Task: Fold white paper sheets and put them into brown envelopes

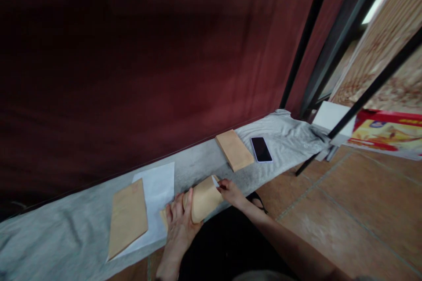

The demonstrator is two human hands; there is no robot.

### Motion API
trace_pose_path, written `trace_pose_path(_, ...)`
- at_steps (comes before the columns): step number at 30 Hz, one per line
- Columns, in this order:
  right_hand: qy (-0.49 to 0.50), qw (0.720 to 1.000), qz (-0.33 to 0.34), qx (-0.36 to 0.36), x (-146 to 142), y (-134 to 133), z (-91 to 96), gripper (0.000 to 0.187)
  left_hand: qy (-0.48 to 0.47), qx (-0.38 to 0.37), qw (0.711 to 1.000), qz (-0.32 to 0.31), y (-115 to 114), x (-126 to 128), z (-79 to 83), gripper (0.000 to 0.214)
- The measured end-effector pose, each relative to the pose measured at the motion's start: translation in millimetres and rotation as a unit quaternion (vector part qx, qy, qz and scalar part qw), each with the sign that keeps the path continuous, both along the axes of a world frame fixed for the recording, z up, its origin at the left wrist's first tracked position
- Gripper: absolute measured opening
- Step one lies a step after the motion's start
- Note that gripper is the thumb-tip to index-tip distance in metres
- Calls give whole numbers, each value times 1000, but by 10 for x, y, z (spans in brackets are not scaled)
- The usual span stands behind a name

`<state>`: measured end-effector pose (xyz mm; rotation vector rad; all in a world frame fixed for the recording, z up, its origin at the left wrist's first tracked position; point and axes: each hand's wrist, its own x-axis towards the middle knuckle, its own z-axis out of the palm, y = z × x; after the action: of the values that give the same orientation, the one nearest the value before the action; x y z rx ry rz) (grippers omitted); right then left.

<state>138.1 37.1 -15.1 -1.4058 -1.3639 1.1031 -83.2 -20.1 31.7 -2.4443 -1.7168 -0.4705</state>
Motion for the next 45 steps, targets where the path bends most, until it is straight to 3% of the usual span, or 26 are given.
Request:
trace_pose_path(8, 21, 999, -49, 6, 29, -59, 95, 8, -9, -3, 1000, -7, 30, -5, 0, 103)
trace_pose_path(13, 75, 993, -93, 8, 41, -56, 94, 33, -4, -4, 1000, -17, 35, -1, 10, 105)
trace_pose_path(15, 91, 992, -88, -9, 41, -43, 90, 29, -2, -5, 1000, -20, 42, -7, 9, 104)
trace_pose_path(19, 141, 986, -71, -46, 30, -19, 97, 3, 8, -8, 1000, -24, 61, -18, 24, 104)
trace_pose_path(21, 181, 978, -82, -67, 22, -8, 112, 9, 5, -10, 1000, -17, 66, -15, 38, 103)
trace_pose_path(24, 229, 965, -100, -79, 21, 2, 145, 16, -37, -7, 999, 6, 49, 9, 26, 94)
trace_pose_path(26, 261, 955, -113, -83, 24, 2, 161, 19, -116, 15, 992, 36, 14, 44, -25, 85)
trace_pose_path(29, 306, 938, -138, -88, 3, -10, 165, 23, -306, 7, 943, 131, -60, 151, -145, 79)
trace_pose_path(31, 330, 927, -153, -88, -45, -27, 154, 25, -447, -62, 869, 204, -92, 277, -205, 73)
trace_pose_path(33, 351, 918, -166, -86, -121, -54, 140, 26, -584, -172, 760, 226, -86, 443, -217, 61)
trace_pose_path(35, 367, 910, -175, -82, -205, -86, 130, 26, -702, -298, 617, 193, -40, 627, -179, 44)
trace_pose_path(36, 373, 907, -178, -81, -242, -102, 129, 25, -732, -340, 561, 185, -5, 714, -149, 35)
trace_pose_path(37, 378, 905, -180, -80, -270, -117, 131, 25, -752, -356, 524, 185, 32, 790, -117, 28)
trace_pose_path(38, 382, 903, -181, -78, -287, -129, 137, 25, -764, -357, 504, 189, 70, 853, -88, 22)
trace_pose_path(40, 388, 900, -182, -76, -285, -143, 157, 25, -768, -343, 502, 199, 143, 924, -50, 18)
trace_pose_path(43, 392, 901, -167, -80, -201, -146, 193, 29, -742, -351, 539, 191, 242, 904, -55, 23)
trace_pose_path(45, 392, 905, -140, -88, -119, -144, 192, 33, -707, -361, 580, 184, 304, 839, -87, 24)
